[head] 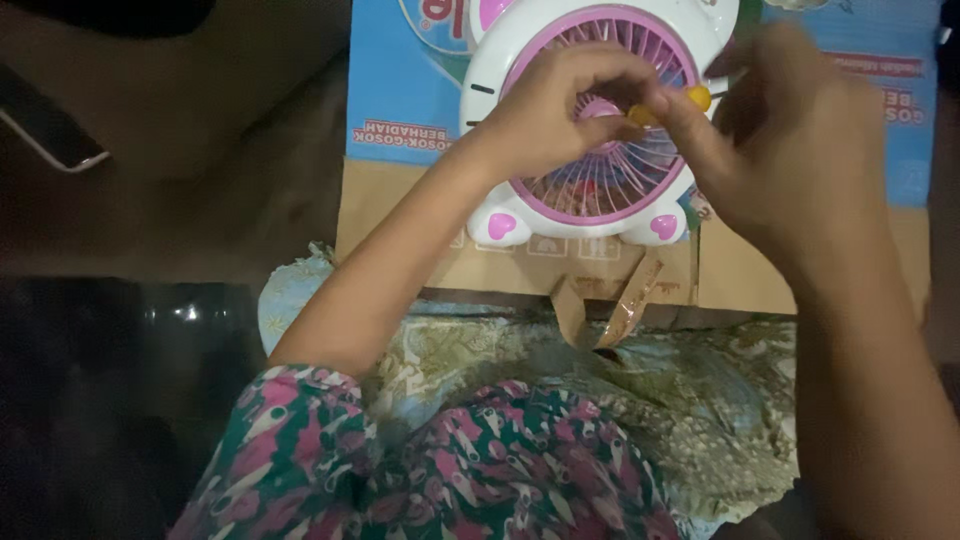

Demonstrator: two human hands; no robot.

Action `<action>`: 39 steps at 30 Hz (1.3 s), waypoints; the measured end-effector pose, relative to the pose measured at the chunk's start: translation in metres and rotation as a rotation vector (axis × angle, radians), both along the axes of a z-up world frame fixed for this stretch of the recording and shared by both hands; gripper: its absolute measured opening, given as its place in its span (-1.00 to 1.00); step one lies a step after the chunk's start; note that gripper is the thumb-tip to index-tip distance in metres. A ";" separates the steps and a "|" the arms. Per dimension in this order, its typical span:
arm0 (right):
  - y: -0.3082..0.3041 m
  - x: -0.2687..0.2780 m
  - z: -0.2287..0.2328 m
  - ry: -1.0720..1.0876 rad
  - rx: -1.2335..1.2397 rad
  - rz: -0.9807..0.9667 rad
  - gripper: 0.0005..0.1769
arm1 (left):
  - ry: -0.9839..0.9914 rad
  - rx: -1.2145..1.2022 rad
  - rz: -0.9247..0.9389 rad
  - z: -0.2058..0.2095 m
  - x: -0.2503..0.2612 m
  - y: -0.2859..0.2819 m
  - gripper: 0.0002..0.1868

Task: The person uses a yellow screwdriver to remove screws from the center of a white and pink cat-shaped electric fan. They repeatedly loosen and remove screws from the fan's front grille, occasionally flipping the fan to access the back.

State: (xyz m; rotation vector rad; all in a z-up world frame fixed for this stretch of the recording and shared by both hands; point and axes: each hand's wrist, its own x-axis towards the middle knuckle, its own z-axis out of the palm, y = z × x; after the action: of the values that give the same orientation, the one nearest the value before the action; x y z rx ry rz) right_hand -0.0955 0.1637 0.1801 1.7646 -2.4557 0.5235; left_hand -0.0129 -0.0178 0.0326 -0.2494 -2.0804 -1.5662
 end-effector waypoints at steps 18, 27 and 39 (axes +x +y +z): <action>0.094 -0.055 -0.060 -0.857 -0.488 -0.161 -0.86 | -0.150 0.219 -0.036 -0.002 0.003 -0.019 -0.80; 0.137 -0.066 -0.133 -1.423 -0.816 -0.087 -0.83 | -0.176 0.357 -0.248 0.037 0.012 -0.002 -0.77; 0.121 -0.054 -0.134 -1.493 -0.822 -0.086 -0.77 | -0.169 0.410 -0.292 0.044 0.015 0.004 -0.77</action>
State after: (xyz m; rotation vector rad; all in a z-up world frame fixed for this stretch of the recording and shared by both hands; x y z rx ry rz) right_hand -0.1498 0.2849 0.0460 0.8644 -1.9835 3.0339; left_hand 0.0025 -0.0135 0.0767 -0.2880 -1.8452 -2.2146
